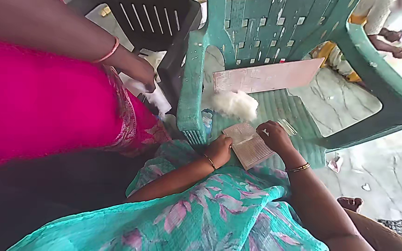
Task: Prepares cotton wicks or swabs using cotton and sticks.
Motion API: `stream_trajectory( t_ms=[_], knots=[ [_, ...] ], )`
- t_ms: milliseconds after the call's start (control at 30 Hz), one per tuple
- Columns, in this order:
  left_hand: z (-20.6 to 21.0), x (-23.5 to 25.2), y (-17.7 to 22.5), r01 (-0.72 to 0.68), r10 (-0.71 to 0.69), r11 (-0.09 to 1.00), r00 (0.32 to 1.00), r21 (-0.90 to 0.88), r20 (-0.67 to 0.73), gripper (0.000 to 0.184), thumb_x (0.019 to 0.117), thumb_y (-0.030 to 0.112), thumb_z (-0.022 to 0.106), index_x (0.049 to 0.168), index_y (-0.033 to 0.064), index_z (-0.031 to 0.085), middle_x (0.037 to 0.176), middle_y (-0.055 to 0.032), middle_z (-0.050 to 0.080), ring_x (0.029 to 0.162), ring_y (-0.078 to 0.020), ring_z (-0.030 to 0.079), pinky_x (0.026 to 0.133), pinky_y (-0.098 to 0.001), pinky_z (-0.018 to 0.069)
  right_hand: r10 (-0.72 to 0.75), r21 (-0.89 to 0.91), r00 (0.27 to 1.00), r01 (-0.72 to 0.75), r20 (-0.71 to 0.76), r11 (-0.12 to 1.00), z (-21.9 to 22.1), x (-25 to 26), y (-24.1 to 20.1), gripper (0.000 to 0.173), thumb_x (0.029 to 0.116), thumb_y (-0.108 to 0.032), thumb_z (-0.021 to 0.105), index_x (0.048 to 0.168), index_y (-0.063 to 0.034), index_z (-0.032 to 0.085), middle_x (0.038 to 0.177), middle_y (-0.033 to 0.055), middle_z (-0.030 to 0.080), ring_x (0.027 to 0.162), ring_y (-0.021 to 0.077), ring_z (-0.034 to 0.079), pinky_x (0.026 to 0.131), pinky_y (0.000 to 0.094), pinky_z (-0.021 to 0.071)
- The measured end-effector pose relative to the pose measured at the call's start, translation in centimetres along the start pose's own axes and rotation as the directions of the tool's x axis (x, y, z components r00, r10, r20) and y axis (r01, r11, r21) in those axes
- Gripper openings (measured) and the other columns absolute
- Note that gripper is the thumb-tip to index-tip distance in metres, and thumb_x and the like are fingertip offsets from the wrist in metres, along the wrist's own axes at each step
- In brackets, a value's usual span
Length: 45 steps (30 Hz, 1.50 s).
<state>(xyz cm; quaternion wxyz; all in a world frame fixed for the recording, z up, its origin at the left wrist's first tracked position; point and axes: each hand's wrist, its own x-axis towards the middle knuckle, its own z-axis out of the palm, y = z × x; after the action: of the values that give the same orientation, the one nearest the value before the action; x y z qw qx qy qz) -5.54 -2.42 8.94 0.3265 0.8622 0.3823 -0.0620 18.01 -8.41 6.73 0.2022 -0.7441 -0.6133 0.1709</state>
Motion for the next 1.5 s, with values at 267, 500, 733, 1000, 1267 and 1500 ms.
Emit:
stream_trajectory(
  t_ms=[267,500,733,1000,1267,1500],
  knots=[
    [-0.3,0.0,-0.1,-0.009,0.01,1.0,1.0,-0.023,0.027,0.03,0.1075,0.01,0.046,0.127,-0.0035,0.064,0.133,-0.0218,0.061,0.126,-0.0321,0.06,0.109,-0.044,0.0473,0.103,-0.073,0.991,-0.11,-0.084,0.991,-1.2,6.3,0.3,0.023,0.103,-0.014,0.057,0.113,0.0007,0.071,0.115,0.0249,0.069,0.115,0.0449,0.063,0.101,0.0632,0.0455],
    [-0.5,-0.3,-0.2,-0.002,0.004,0.999,0.999,-0.051,0.044,0.031,0.1082,0.012,0.046,0.129,-0.0043,0.063,0.133,-0.0226,0.061,0.127,-0.032,0.059,0.111,-0.0433,0.0456,0.259,-0.081,0.964,-0.263,-0.061,0.961,1.2,8.6,0.6,0.038,0.0969,-0.021,0.069,0.126,0.0018,0.063,0.125,0.0305,0.062,0.121,0.0509,0.058,0.095,0.0675,0.0479],
    [0.1,-0.1,-0.5,-0.024,0.024,0.998,1.0,-0.063,-0.005,0.031,0.1069,0.008,0.046,0.129,-0.0045,0.064,0.133,-0.0228,0.062,0.128,-0.0327,0.059,0.112,-0.0433,0.0451,0.096,-0.031,0.976,-0.104,-0.197,0.994,0.2,4.5,-2.0,0.029,0.1007,-0.011,0.058,0.126,0.0005,0.067,0.129,0.0281,0.062,0.126,0.0478,0.056,0.104,0.0651,0.0429],
    [0.4,-0.3,-0.4,-0.035,0.035,0.998,0.999,-0.048,-0.02,0.029,0.1062,0.008,0.048,0.126,-0.0054,0.064,0.128,-0.0229,0.063,0.125,-0.0336,0.06,0.109,-0.0449,0.0472,-0.149,-0.207,0.909,0.244,0.39,0.947,3.8,-0.9,-3.5,0.066,0.1095,-0.044,0.037,0.164,-0.008,0.024,0.172,0.0086,0.018,0.16,0.0255,0.012,0.125,0.0622,0.0029],
    [0.9,-1.5,-0.2,-0.062,0.075,0.994,0.986,-0.089,0.146,0.03,0.1073,0.013,0.048,0.124,-0.0063,0.064,0.125,-0.0236,0.065,0.123,-0.0338,0.061,0.108,-0.0467,0.046,-0.221,-0.252,0.901,0.327,0.374,0.911,2.9,-8.4,-2.7,0.069,0.1031,-0.046,0.045,0.16,-0.008,0.035,0.168,0.0099,0.03,0.157,0.0294,0.025,0.12,0.0711,0.0121],
    [1.0,-0.8,-0.5,-0.04,0.034,0.985,0.999,-0.169,-0.043,0.028,0.1072,0.011,0.049,0.119,-0.0075,0.066,0.121,-0.0232,0.067,0.119,-0.0333,0.064,0.107,-0.0469,0.0478,-0.179,-0.172,0.98,0.193,0.091,0.966,2.2,-6.9,-1.1,0.069,0.1064,-0.045,0.036,0.16,-0.0015,0.032,0.168,0.0139,0.029,0.158,0.0309,0.021,0.122,0.0693,0.0073]
  ],
)
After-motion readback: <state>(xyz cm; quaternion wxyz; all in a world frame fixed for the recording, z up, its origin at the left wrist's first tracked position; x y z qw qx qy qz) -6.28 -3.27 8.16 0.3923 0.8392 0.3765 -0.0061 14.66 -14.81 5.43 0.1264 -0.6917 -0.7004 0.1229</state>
